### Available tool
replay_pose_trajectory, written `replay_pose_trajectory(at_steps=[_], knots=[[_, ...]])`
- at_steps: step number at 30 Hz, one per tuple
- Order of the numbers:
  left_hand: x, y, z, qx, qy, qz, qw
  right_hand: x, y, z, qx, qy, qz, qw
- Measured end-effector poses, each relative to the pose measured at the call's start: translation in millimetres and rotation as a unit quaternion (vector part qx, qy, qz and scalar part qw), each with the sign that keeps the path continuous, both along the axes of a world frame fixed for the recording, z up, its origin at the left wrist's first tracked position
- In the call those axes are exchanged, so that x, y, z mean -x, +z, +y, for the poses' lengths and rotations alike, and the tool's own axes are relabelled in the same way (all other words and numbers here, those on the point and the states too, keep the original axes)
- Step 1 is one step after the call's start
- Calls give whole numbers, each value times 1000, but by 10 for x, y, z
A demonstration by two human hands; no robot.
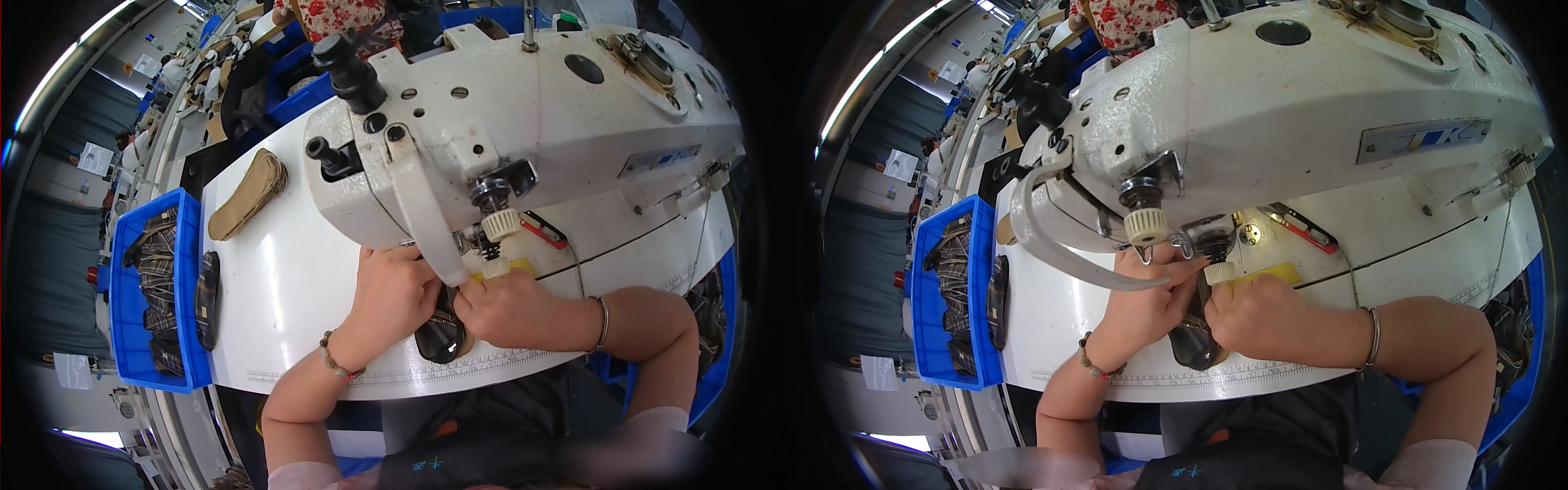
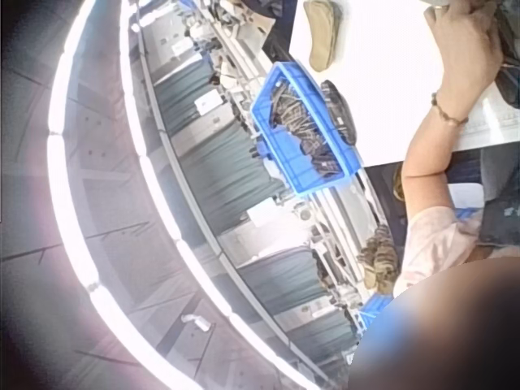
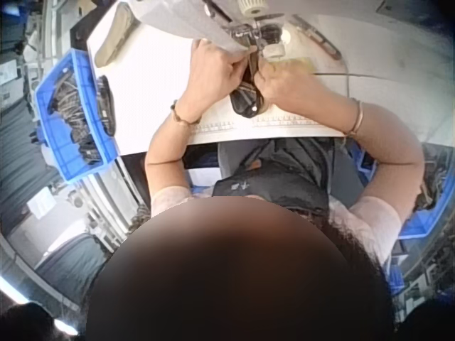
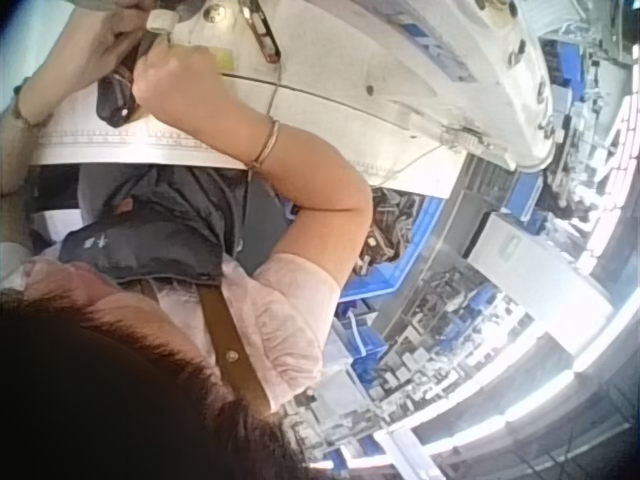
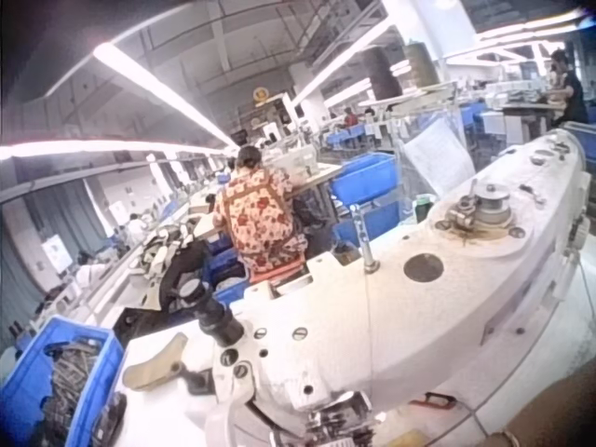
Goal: The recorder is using an industrial sewing machine to sew the fabric upper onto slipper soles.
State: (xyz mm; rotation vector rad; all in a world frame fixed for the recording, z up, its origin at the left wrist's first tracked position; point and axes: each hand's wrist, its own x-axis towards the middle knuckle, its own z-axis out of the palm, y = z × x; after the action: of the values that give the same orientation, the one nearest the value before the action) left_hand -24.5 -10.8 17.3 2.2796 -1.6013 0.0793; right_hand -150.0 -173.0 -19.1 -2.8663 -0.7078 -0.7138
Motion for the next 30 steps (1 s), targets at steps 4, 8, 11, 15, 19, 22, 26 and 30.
replay_pose_trajectory(at_steps=[4,8,11,15,19,22,26,30], knots=[[21,21,-2,-8,-1,-65,998,5,-16,4,-6,0,3,1000],[131,75,37,43,-47,-159,985,59,91,7,44,28,10,999],[287,139,81,-6,-65,-216,974,161,75,28,85,37,-8,996],[389,-12,156,-9,-17,-167,986,258,115,98,114,47,-51,991],[371,-61,136,24,2,-74,997,277,118,113,94,51,-56,993],[354,-61,130,30,-13,-61,998,269,114,111,100,55,-52,992],[321,-39,120,33,-25,-32,999,261,94,127,88,54,-55,993],[284,-99,130,52,-30,-19,998,253,119,115,84,61,-41,994]])
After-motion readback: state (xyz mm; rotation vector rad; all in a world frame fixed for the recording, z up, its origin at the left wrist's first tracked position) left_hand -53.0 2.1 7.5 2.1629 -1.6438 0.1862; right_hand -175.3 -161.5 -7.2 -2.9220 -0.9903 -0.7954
